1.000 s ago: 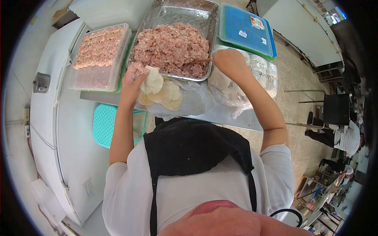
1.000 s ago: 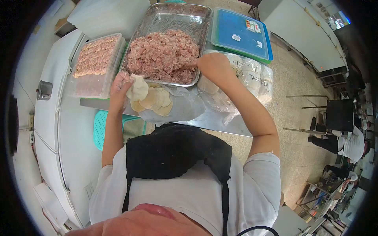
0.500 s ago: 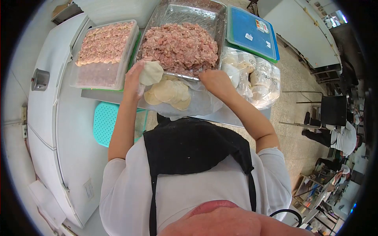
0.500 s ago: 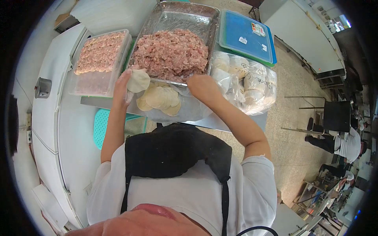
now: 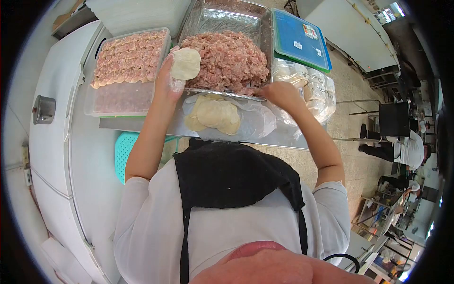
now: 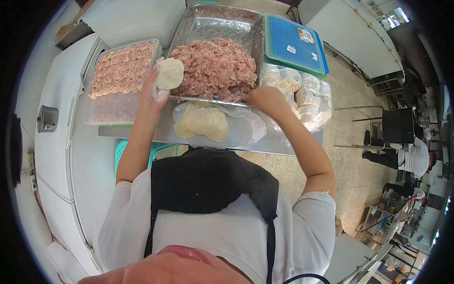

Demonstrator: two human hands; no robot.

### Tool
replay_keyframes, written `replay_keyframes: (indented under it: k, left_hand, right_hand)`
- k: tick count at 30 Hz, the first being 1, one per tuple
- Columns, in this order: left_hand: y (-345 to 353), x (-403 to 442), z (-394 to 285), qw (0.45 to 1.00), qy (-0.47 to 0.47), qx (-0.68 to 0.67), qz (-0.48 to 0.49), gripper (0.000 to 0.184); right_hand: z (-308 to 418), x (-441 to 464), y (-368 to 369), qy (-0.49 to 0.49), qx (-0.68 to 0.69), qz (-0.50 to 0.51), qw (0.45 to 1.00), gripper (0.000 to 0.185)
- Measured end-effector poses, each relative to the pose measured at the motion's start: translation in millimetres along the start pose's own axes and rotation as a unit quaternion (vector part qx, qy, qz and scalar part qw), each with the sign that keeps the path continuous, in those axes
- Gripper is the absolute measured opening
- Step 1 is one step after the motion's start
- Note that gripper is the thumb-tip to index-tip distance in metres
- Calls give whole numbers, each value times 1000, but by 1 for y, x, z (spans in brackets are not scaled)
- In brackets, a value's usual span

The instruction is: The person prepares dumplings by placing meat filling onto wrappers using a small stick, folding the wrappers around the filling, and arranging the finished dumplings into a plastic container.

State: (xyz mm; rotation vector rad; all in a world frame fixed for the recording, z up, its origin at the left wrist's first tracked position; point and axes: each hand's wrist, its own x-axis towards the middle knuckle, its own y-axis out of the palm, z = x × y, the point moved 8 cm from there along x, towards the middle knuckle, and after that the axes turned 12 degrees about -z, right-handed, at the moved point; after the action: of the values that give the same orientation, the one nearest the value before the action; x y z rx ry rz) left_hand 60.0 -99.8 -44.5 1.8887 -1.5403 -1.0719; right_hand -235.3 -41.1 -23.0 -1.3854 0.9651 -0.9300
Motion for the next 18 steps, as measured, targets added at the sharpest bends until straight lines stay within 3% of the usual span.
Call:
replay_keyframes:
  k: [3, 5, 6, 8, 9, 11, 13, 14, 15, 17, 18]
  left_hand:
    - [2, 3, 4, 999, -11, -7, -32, 41]
    - [-1, 12, 17, 1000, -20, 11, -7, 40]
    - [6, 10, 21, 999, -26, 28, 14, 39]
    - [20, 8, 33, 997, -64, 22, 31, 38]
    - [32, 3, 44, 994, -101, 16, 46, 37]
    - [43, 6, 57, 996, -82, 36, 24, 35]
    - [73, -2, 65, 986, -123, -49, 97, 35]
    - [78, -4, 67, 991, -105, -31, 73, 38]
    - [89, -7, 64, 991, -105, -30, 75, 38]
    - [100, -10, 60, 987, -131, -85, 33, 46]
    - [98, -10, 61, 987, -129, -84, 33, 46]
  right_hand:
    - [16, -9, -9, -7, 72, -38, 997, 32]
    - [15, -13, -13, 107, 312, -24, 944, 38]
    - [19, -13, -15, 109, 311, -25, 944, 38]
    - [16, -12, -25, 186, 480, -104, 851, 42]
    - [17, -8, -27, 188, 479, -106, 851, 42]
    - [16, 2, -34, 205, 565, -149, 785, 40]
    - [20, 11, -33, 214, 582, -140, 772, 36]
    - [22, 15, -31, 219, 600, -127, 759, 32]
    - [21, 20, -20, 219, 600, -129, 759, 32]
    - [22, 22, -23, 74, 425, -304, 850, 32]
    - [26, 16, -31, 90, 406, -280, 865, 33]
